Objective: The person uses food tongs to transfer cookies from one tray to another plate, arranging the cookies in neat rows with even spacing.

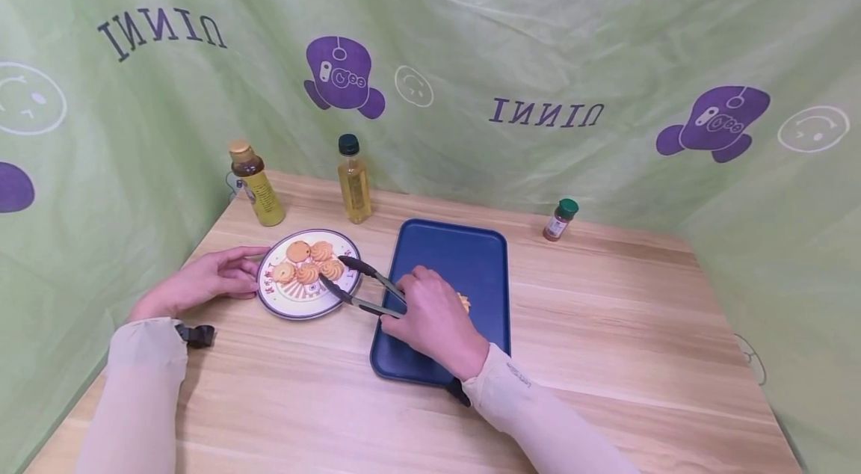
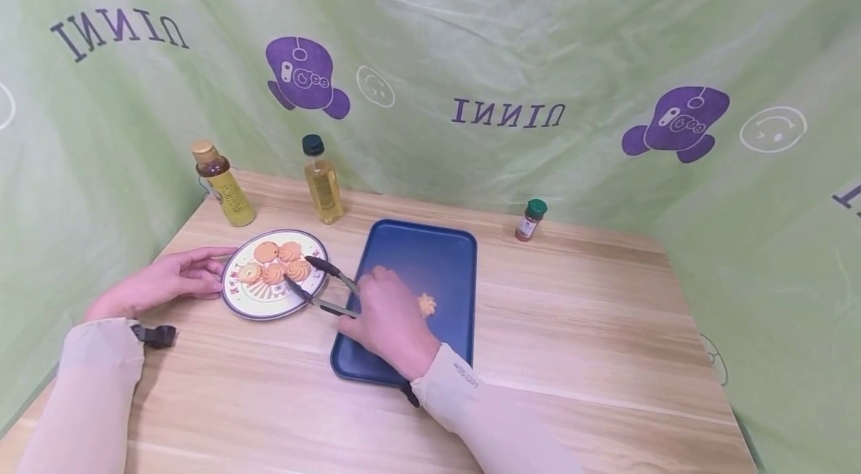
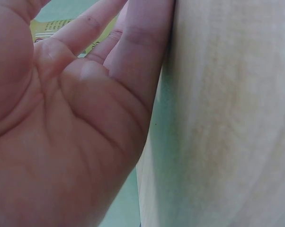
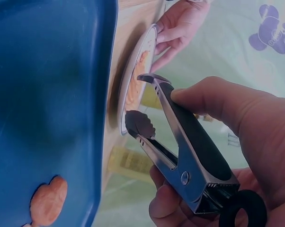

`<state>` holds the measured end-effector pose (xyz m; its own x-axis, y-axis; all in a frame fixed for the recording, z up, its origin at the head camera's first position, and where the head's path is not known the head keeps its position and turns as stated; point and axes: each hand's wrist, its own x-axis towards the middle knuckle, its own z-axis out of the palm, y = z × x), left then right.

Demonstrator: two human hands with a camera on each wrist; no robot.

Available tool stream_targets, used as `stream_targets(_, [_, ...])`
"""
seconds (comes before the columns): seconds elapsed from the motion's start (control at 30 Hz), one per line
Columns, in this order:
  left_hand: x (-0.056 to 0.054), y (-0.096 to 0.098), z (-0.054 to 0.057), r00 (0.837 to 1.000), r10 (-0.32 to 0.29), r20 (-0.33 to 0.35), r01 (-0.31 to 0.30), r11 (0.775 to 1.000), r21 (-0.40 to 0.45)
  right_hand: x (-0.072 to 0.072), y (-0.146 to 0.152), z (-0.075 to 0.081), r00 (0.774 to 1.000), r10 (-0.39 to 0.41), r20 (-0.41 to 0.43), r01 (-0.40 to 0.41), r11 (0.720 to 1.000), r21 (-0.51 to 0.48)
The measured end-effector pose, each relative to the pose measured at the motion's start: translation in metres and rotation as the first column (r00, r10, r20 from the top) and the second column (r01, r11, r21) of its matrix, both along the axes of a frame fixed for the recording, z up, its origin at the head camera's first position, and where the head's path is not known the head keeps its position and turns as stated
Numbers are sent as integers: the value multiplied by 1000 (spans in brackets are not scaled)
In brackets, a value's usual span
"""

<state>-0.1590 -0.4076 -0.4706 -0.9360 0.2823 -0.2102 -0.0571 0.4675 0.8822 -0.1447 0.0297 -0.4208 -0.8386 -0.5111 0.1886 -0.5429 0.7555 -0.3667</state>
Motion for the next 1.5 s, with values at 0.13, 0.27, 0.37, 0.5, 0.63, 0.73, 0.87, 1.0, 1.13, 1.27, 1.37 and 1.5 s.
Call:
stream_targets(0.13, [0, 1, 0, 1000, -2, -17, 2, 1000, -22, 9, 13, -1, 1000, -28, 12, 28, 999, -29])
stream_targets(0.27, [0, 0, 1, 1000, 4, -5, -4, 1000, 0, 17, 28, -1, 999, -34, -19, 33, 999, -44])
stream_targets(0.37, [1, 0, 2, 1000, 9, -5, -9, 1000, -6, 22, 39, -1, 999, -51, -17, 50, 998, -48])
stream_targets(0.5, [2, 0, 1, 999, -7, -39, 5, 998, -65, 30, 52, -4, 996, -85, 11, 85, 996, -25])
stream_targets(0.63, [2, 0, 0, 999, -7, -48, 4, 997, -71, 37, 65, -8, 993, -120, 19, 121, 993, -11])
stream_targets(0.73, [2, -1, -1, 999, 4, -35, -6, 999, -49, 42, 74, -10, 989, -145, 12, 145, 989, -14])
stream_targets(0.87, [2, -1, -2, 1000, 7, -25, -8, 999, -41, 48, 88, -11, 982, -188, 18, 188, 982, -6])
stream_targets(1.0, [2, -2, -2, 999, -1, -38, -1, 999, -49, 55, 101, -12, 973, -230, 22, 230, 973, -6])
stream_targets(1.13, [1, -3, -3, 999, 1, -41, -3, 999, -46, 59, 111, -13, 966, -257, 8, 257, 966, -15])
stream_targets(1.27, [1, -4, -3, 1000, 6, -29, -7, 999, -49, 61, 118, -15, 963, -270, -5, 270, 963, -5])
stream_targets(1.37, [1, -3, -4, 999, 7, -31, -8, 998, -58, 61, 120, -16, 962, -272, -11, 272, 962, -2])
stream_targets(1.5, [1, -1, -3, 999, -3, -39, 1, 998, -63, 60, 122, -16, 960, -281, -4, 281, 960, 3])
